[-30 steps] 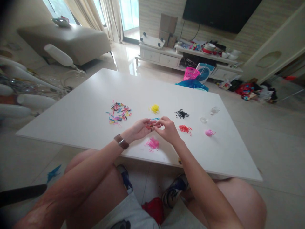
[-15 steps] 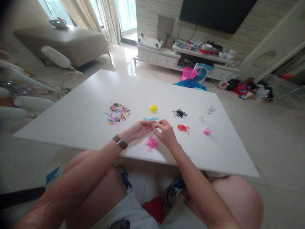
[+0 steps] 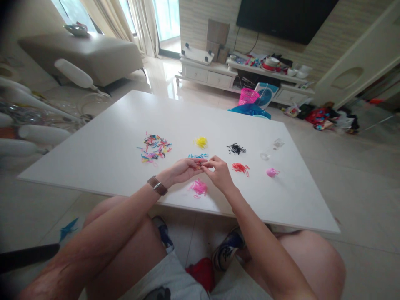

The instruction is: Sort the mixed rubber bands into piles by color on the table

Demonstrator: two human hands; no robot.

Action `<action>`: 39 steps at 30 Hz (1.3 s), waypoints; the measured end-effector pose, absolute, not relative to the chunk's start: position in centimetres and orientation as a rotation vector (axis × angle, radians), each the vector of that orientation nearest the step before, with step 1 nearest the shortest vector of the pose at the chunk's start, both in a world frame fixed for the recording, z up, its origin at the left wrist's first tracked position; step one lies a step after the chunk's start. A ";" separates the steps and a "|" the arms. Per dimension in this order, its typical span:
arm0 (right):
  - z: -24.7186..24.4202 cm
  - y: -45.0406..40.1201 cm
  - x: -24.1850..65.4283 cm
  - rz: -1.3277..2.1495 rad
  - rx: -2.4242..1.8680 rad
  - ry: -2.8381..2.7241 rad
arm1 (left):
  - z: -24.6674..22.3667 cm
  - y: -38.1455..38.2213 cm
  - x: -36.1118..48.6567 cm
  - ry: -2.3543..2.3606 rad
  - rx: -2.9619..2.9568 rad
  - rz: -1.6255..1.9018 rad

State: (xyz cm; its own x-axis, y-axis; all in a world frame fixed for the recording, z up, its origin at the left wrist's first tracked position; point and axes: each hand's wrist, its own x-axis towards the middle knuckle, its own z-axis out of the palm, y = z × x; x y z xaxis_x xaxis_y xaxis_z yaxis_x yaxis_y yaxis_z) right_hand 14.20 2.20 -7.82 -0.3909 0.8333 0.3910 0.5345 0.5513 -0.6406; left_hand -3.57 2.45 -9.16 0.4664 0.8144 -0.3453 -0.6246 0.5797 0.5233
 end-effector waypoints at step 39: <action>-6.8 5.0 13.6 0.537 -0.808 -2.363 | -9.8 2.9 -3.5 0.635 0.345 1.021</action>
State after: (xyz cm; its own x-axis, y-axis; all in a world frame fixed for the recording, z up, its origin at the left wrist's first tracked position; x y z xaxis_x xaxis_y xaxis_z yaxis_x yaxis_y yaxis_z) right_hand 13.60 4.98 -6.83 -0.6492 0.6528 0.3904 0.4201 0.7356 -0.5315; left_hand -3.46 2.90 -9.82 0.3665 0.8709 -0.3273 -0.6787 0.4909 0.5463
